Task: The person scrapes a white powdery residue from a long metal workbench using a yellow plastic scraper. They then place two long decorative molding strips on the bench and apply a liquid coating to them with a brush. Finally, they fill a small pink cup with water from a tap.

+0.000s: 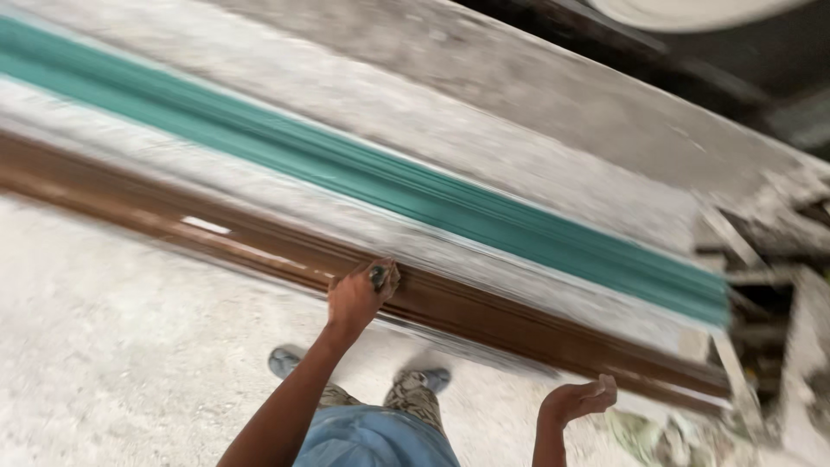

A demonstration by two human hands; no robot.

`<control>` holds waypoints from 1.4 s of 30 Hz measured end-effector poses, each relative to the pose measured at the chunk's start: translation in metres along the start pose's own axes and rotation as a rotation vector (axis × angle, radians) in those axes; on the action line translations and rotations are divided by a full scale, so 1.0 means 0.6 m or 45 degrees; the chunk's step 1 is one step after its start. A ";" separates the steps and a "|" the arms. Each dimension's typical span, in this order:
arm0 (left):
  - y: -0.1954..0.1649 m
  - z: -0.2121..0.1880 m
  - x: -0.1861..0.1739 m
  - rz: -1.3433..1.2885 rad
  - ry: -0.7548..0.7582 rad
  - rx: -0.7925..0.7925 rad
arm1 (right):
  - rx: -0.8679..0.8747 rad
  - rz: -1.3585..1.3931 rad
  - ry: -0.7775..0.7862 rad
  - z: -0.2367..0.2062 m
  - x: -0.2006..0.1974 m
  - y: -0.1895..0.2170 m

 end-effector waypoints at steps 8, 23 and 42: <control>0.357 0.059 -0.285 0.157 -0.164 -0.111 | -0.223 0.383 0.775 -0.404 0.300 0.258; 0.775 0.162 -0.702 0.341 -0.366 -0.329 | -0.408 0.303 1.587 -0.860 0.693 0.571; 1.298 0.321 -1.121 0.404 -0.412 -0.590 | -0.589 -0.075 2.153 -1.374 0.966 0.953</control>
Point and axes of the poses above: each hand's wrist, its own z-axis towards the middle knuckle, its own x-axis out of the palm, y = z × x, the point moved 2 cm from there along z, towards the middle knuckle, and after that the axes turned 4 degrees about x, right-handed, at the moved point
